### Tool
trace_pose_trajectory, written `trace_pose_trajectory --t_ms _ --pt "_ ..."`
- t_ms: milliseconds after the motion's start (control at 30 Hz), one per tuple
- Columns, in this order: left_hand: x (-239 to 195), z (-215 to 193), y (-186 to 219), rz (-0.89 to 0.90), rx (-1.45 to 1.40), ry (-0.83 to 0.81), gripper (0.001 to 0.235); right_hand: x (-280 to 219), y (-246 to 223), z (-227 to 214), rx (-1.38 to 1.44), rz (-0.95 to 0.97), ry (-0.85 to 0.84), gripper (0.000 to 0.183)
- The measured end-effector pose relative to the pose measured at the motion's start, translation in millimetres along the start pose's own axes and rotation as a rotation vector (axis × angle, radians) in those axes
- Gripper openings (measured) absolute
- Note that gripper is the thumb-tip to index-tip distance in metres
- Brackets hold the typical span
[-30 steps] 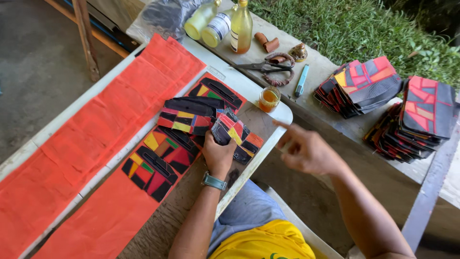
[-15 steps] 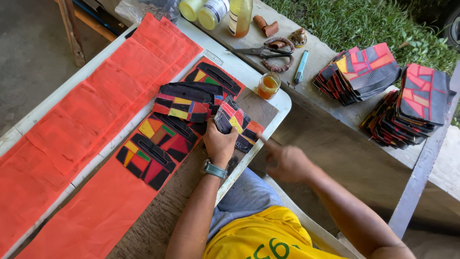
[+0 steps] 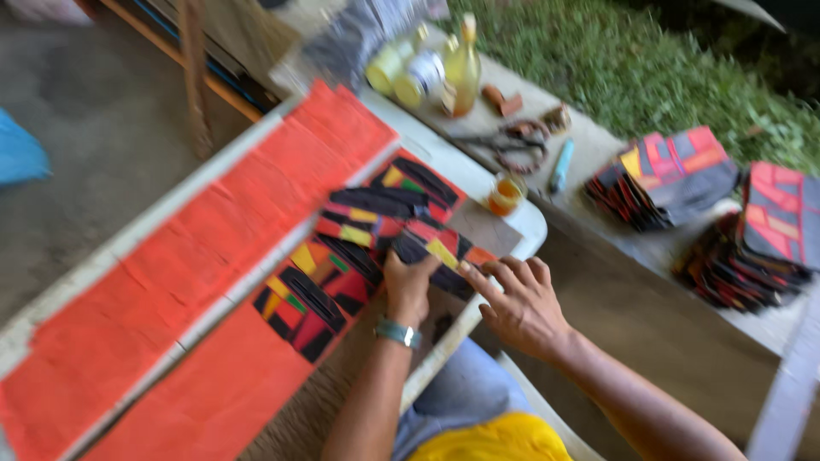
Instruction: The person assembles small patterned fabric items by applying adhesive from a small jar and pressing them onto a long orange fabric strip. They repeatedly pick up items, apply adhesive, and place them in a row along the strip.
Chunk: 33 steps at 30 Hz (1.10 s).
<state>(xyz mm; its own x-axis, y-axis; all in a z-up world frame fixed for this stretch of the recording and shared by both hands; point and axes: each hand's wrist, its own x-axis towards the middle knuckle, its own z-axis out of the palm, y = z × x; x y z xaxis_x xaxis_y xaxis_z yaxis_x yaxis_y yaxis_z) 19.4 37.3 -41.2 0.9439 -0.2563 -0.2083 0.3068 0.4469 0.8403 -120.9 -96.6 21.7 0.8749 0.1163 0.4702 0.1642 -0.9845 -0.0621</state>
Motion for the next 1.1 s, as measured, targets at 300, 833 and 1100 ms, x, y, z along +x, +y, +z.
trace_pose_trajectory --t_ms 300,833,1100 --pt "-50 -48 67 0.05 -0.307 -0.081 0.06 104 -14 18 0.508 0.187 0.42 0.09" --pt "-85 -192 154 0.681 -0.075 0.351 0.064 128 -142 101 1.725 0.257 -0.057 0.101" --pt "-111 -288 154 0.329 0.124 0.433 0.071 121 -88 186 1.43 0.36 -0.042 0.091"
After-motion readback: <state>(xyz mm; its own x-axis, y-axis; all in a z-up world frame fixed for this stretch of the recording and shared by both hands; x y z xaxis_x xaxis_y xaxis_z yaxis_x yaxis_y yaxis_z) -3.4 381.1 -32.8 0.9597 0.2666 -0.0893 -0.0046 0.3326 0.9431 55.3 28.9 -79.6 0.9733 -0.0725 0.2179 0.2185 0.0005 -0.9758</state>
